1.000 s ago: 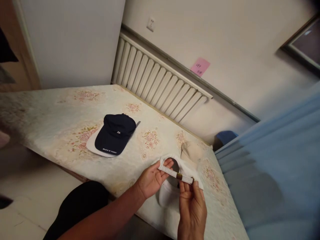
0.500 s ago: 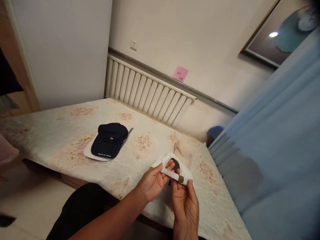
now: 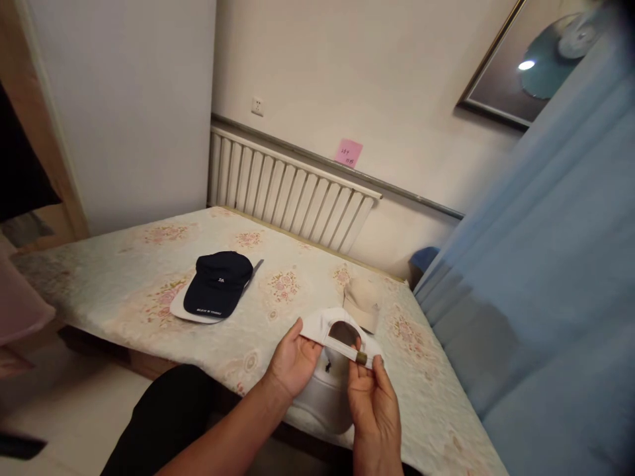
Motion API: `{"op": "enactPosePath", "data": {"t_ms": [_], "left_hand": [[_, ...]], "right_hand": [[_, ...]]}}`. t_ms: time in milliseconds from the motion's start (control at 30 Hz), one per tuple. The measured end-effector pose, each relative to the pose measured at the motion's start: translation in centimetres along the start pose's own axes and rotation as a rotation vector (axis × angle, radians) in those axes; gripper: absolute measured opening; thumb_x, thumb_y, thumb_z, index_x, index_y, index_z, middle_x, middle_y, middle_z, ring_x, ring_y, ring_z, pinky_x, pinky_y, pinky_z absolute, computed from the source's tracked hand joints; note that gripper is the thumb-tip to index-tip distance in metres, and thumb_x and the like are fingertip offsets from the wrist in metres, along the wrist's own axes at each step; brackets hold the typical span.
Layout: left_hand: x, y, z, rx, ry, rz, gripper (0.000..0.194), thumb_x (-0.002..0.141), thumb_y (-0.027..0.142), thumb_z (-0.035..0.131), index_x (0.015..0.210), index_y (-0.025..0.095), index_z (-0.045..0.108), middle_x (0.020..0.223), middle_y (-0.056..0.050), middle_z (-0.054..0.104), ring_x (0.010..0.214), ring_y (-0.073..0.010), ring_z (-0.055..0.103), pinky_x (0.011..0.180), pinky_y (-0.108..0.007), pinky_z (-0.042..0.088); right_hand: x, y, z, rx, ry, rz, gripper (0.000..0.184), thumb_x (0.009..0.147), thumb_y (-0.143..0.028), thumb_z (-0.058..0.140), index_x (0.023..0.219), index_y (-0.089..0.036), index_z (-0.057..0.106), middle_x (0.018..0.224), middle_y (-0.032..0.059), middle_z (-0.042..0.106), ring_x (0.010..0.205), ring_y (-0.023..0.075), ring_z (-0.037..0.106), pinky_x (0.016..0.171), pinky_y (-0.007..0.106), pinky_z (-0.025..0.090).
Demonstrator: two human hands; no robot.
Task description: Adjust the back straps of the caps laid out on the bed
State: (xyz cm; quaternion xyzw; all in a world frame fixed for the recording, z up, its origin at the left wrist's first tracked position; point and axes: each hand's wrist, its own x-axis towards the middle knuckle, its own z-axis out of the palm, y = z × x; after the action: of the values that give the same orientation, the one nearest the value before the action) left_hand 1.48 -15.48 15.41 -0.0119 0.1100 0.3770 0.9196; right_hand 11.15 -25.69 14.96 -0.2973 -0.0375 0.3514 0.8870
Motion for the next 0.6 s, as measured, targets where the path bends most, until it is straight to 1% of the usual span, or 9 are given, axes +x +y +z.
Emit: {"op": "enactPosePath", "data": {"t_ms": [67,133,200,300,400,467,533,600], "left_hand": [[0.0,-0.3,-0.2,0.008,0.011,-0.029,0.031,0.093,0.013,0.043,0.121,0.005,0.052,0.096,-0.012,0.07,0.092,-0.0178,0.068,0.089,-0.03,0.053],[-0.1,-0.6,-0.3,0.022,0.01,-0.052,0.032,0.092,0.011,0.044,0.123,0.005,0.051,0.096,-0.011,0.07,0.092,-0.0174,0.068,0.089,-0.029,0.053],[-0.2,-1.0,-0.3,0.034,0.004,-0.054,0.033,0.091,0.011,0.045,0.123,0.006,0.051,0.097,-0.011,0.07,0.094,-0.0177,0.067,0.09,-0.029,0.052],[-0.4,-1.5,-0.3,0.055,-0.008,-0.053,0.033,0.09,0.009,0.047,0.122,0.006,0.052,0.099,-0.012,0.07,0.096,-0.0178,0.067,0.092,-0.03,0.051],[-0.4,-2.0,-0.5,0.082,-0.023,-0.068,0.033,0.089,0.009,0.049,0.122,0.006,0.052,0.102,-0.013,0.069,0.099,-0.0187,0.066,0.096,-0.031,0.048],[-0.5,-2.3,-0.7,0.096,-0.048,-0.085,0.034,0.088,0.008,0.05,0.122,0.005,0.052,0.105,-0.014,0.068,0.104,-0.02,0.064,0.098,-0.032,0.047],[-0.6,-2.6,-0.9,0.109,-0.082,-0.103,0.035,0.088,0.008,0.05,0.123,0.004,0.051,0.107,-0.016,0.067,0.108,-0.0213,0.062,0.1,-0.033,0.045],[-0.8,-2.7,-1.0,0.117,-0.11,-0.115,0.036,0.088,0.008,0.05,0.123,0.005,0.051,0.109,-0.016,0.067,0.11,-0.022,0.061,0.101,-0.034,0.044]], "right_hand": [[0.2,-0.2,-0.6,-0.001,-0.003,-0.016,0.02,0.086,-0.016,0.052,0.105,-0.016,0.058,0.103,0.007,0.071,0.109,0.0142,0.062,0.103,0.035,0.044],[0.2,-0.2,-0.8,0.029,0.008,-0.042,0.02,0.085,-0.018,0.054,0.105,-0.016,0.059,0.105,0.0074,0.07,0.111,0.0151,0.061,0.104,0.036,0.043],[0.1,0.1,-0.7,0.061,0.002,-0.062,0.021,0.085,-0.023,0.057,0.105,-0.016,0.06,0.107,0.0083,0.069,0.114,0.0169,0.059,0.105,0.038,0.042],[-0.5,1.1,0.0,0.054,-0.06,-0.058,0.027,0.083,-0.032,0.062,0.105,-0.016,0.062,0.114,0.0097,0.067,0.118,0.0197,0.057,0.106,0.041,0.04],[-1.0,2.4,0.7,-0.042,-0.114,-0.081,0.034,0.079,-0.035,0.066,0.109,-0.018,0.062,0.121,0.0096,0.063,0.118,0.0212,0.056,0.107,0.045,0.038],[-1.3,3.0,1.0,-0.132,-0.113,-0.111,0.039,0.078,-0.033,0.068,0.112,-0.019,0.06,0.123,0.0085,0.063,0.117,0.0205,0.057,0.107,0.044,0.037],[-1.4,3.4,1.2,-0.22,-0.067,-0.133,0.04,0.077,-0.034,0.069,0.113,-0.018,0.061,0.121,0.0075,0.064,0.114,0.0195,0.058,0.106,0.04,0.038],[-1.5,3.4,1.3,-0.295,-0.004,-0.135,0.04,0.078,-0.038,0.067,0.111,-0.016,0.062,0.116,0.0072,0.066,0.112,0.0199,0.059,0.102,0.036,0.042]]}}
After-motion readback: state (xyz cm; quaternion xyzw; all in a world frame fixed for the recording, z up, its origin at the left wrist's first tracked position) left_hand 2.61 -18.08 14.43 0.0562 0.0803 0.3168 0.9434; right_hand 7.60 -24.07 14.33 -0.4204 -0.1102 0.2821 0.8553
